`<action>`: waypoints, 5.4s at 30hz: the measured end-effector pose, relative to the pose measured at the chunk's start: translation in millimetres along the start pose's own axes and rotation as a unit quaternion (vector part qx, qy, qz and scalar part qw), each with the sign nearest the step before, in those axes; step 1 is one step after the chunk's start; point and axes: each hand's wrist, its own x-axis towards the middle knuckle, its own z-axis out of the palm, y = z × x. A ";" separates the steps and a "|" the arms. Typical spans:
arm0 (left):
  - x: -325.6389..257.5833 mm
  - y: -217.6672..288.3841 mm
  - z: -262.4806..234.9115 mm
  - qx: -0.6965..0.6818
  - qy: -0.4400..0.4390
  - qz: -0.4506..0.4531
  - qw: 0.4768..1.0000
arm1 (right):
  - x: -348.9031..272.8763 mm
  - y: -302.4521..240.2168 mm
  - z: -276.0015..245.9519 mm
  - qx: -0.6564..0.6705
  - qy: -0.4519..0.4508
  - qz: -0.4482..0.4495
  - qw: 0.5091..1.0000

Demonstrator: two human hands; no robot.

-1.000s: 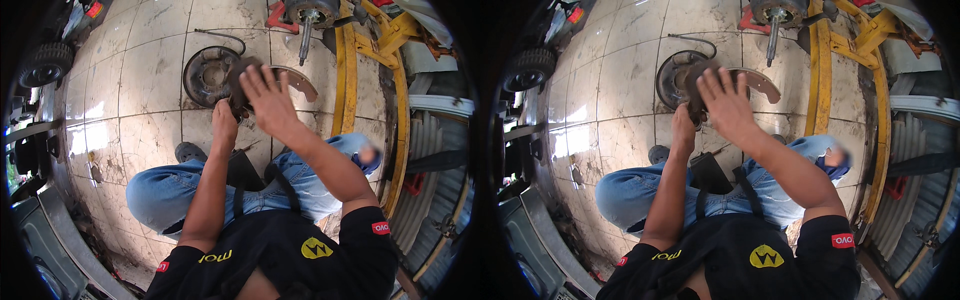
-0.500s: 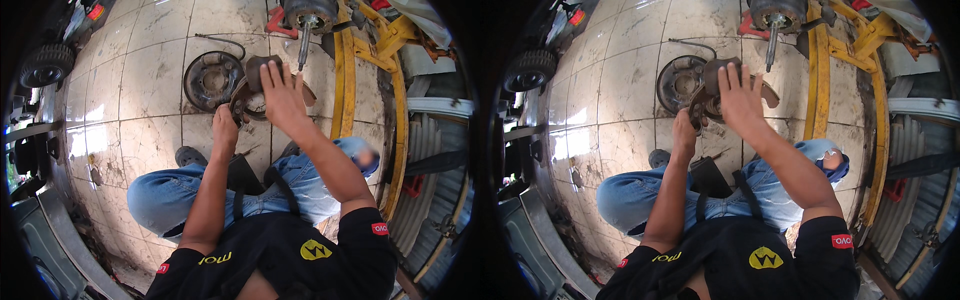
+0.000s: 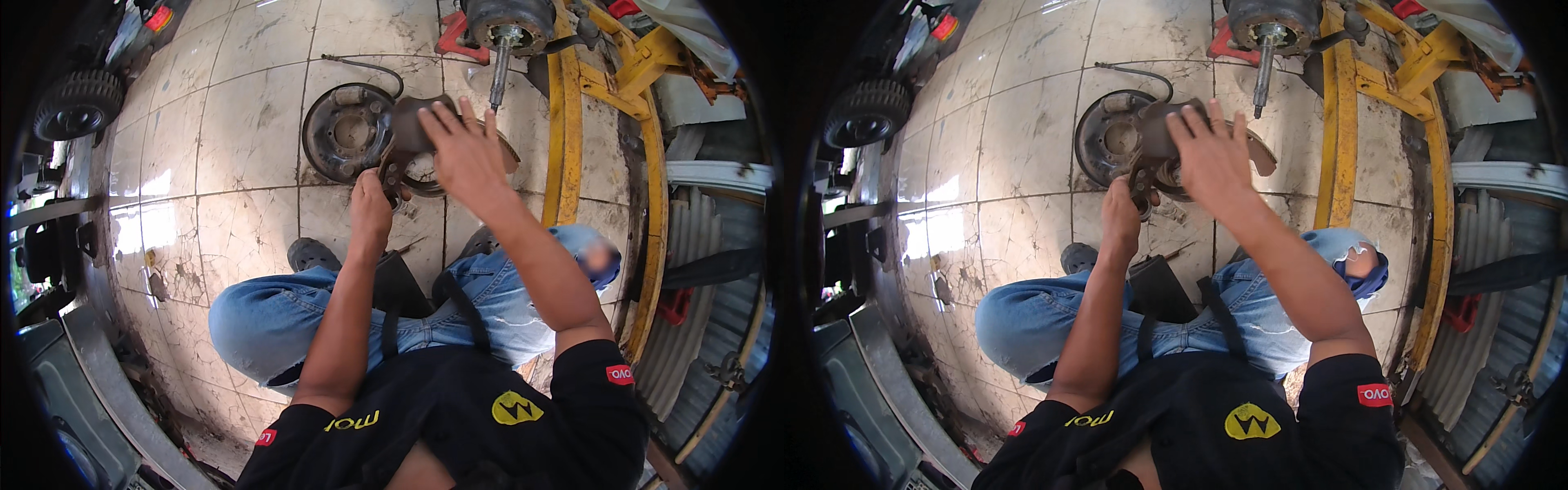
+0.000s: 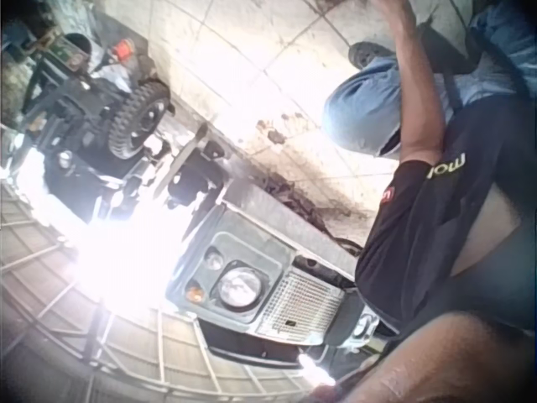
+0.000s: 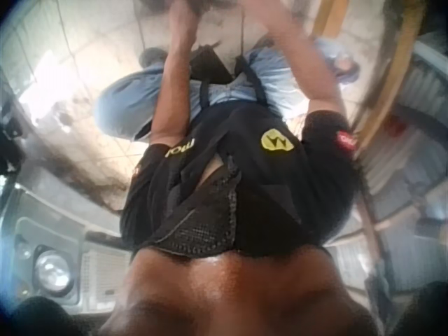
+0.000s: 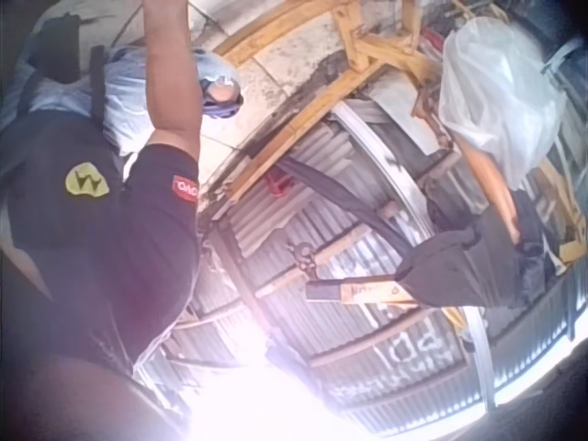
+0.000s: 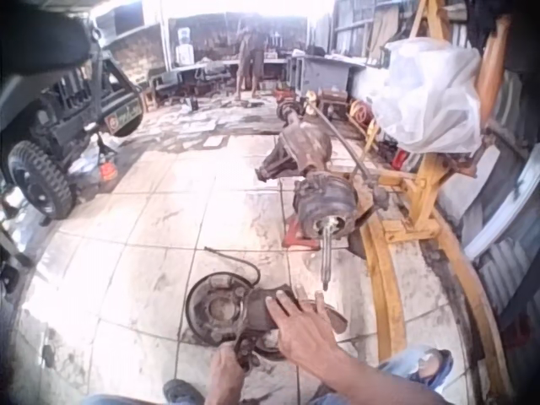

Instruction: The person sits on the floor and assembles a brake shoe with a return spring. They repeatedly position the spring onto the brake shoe, adjust its placement, and test the fit by hand. The brake drum and other parts remain on the floor nearby.

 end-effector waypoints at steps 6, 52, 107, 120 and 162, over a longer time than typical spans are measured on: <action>-0.7 1.4 0.5 -0.003 0.013 -0.001 1.000 | 9.8 22.8 -20.1 0.044 0.048 0.050 0.997; -2.8 -8.2 -0.8 -0.100 -0.043 -0.007 0.994 | 17.1 57.3 -25.1 0.095 -0.058 0.195 0.974; -0.2 84.4 -20.0 0.079 -0.167 0.079 0.980 | -6.0 -0.9 -34.7 0.575 0.072 0.144 0.802; -22.0 76.3 -11.1 0.475 -0.223 0.170 0.834 | -7.5 9.4 -24.0 0.621 -0.045 0.165 0.765; -39.2 88.7 -10.7 0.542 -0.076 0.108 0.830 | -7.8 -5.9 -16.0 0.236 -0.003 -0.093 0.967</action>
